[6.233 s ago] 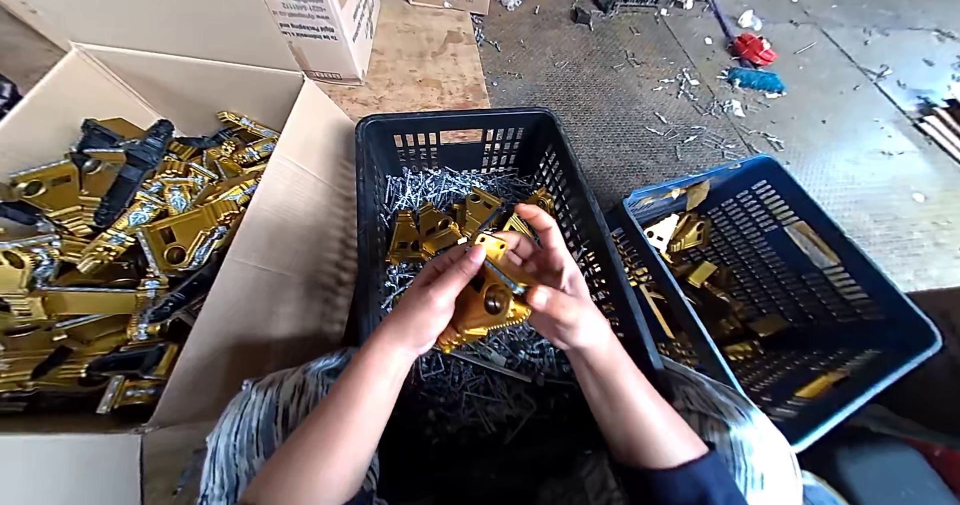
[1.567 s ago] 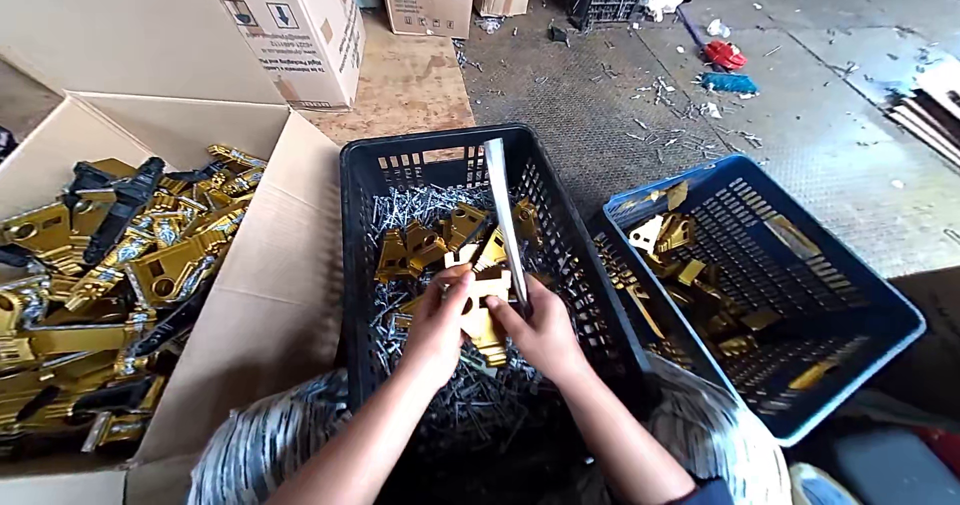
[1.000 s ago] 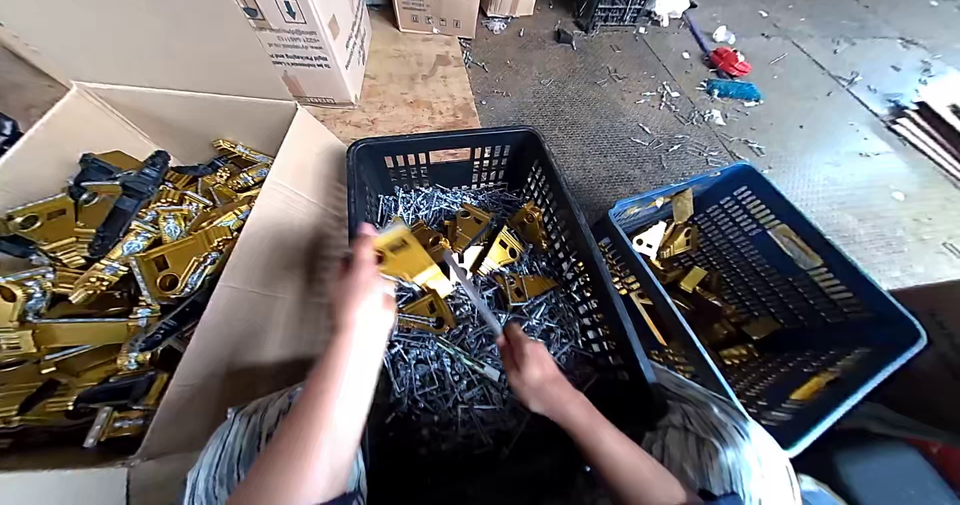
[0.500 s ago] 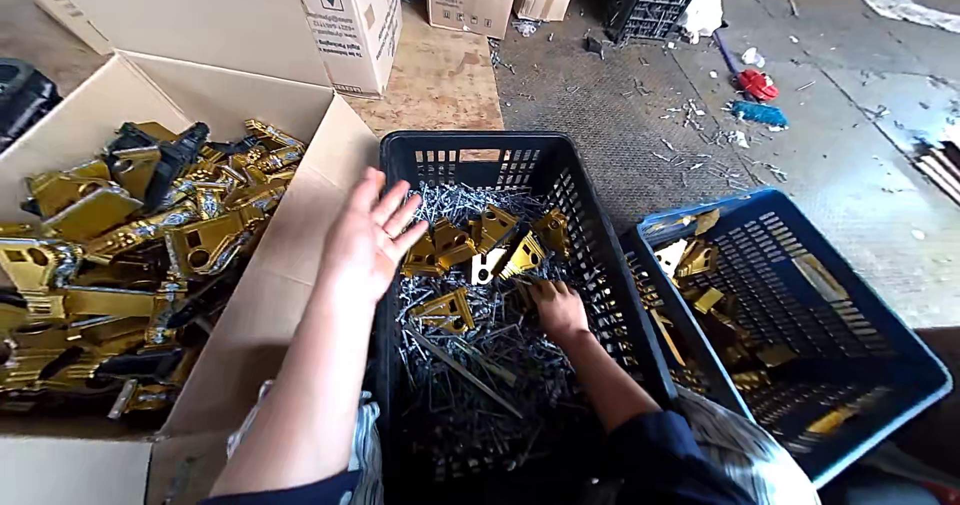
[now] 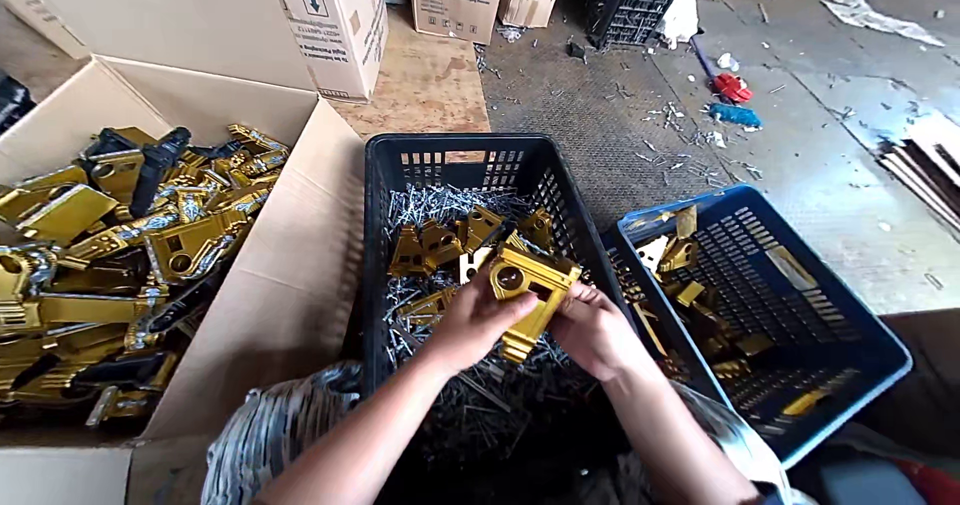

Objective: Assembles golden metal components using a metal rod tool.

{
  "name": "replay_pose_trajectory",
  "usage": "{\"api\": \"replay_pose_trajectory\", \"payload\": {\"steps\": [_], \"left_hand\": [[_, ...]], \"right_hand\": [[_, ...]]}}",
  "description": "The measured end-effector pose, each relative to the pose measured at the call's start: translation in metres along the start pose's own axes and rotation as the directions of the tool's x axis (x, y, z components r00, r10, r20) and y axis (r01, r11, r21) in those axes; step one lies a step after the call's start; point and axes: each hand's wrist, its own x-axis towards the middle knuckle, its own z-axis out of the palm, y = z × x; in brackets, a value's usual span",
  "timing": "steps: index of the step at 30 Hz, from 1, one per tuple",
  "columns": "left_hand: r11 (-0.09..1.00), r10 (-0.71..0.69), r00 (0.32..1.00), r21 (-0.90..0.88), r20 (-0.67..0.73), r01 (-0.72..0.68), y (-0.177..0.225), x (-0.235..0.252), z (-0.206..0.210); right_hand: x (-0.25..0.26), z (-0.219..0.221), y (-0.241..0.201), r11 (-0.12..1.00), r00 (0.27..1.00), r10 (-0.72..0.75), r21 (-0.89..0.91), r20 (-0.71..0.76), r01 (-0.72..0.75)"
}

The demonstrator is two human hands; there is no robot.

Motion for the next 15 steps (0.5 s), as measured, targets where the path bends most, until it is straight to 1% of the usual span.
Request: {"api": "replay_pose_trajectory", "payload": {"steps": [1, 3, 5, 7, 8, 10, 13, 14, 15], "left_hand": [[1.0, 0.016, 0.999, -0.021, -0.039, -0.017, -0.002, -0.003, 0.005], [1.0, 0.015, 0.99, -0.002, -0.143, -0.016, -0.005, -0.006, 0.007], [0.997, -0.019, 0.968, 0.065, -0.251, 0.036, -0.007, -0.009, 0.004], [0.989, -0.052, 0.943, 0.116, -0.33, 0.095, -0.007, -0.008, -0.001], [0.983, -0.072, 0.942, 0.139, -0.328, 0.123, -0.004, -0.006, -0.005], [0.977, -0.105, 0.963, 0.156, -0.25, 0.147, 0.003, -0.003, -0.012], [0.979, -0.058, 0.989, 0.184, -0.135, 0.083, 0.011, 0.0, -0.017], [0.978, -0.039, 0.99, 0.198, -0.133, 0.065, 0.01, 0.0, -0.017], [0.971, -0.009, 0.987, 0.234, -0.158, 0.046, 0.008, 0.0, -0.016]], "right_hand": [[-0.003, 0.002, 0.003, 0.999, 1.0, 0.002, 0.043, -0.016, -0.002], [-0.006, 0.001, 0.01, 0.998, 0.999, -0.008, 0.065, -0.039, 0.011], [-0.007, -0.002, 0.017, 0.999, 0.998, -0.034, -0.003, -0.046, 0.034], [-0.006, -0.007, 0.022, 0.989, 0.996, -0.086, -0.119, -0.009, 0.085], [-0.006, -0.009, 0.023, 0.98, 0.993, -0.114, -0.164, 0.007, 0.113], [-0.005, -0.01, 0.022, 0.961, 0.987, -0.161, -0.225, 0.013, 0.16], [-0.004, -0.014, 0.02, 0.898, 0.967, -0.254, -0.365, 0.024, 0.245], [-0.004, -0.014, 0.021, 0.857, 0.955, -0.295, -0.429, 0.043, 0.284], [-0.004, -0.014, 0.022, 0.798, 0.937, -0.342, -0.505, 0.073, 0.33]]}}
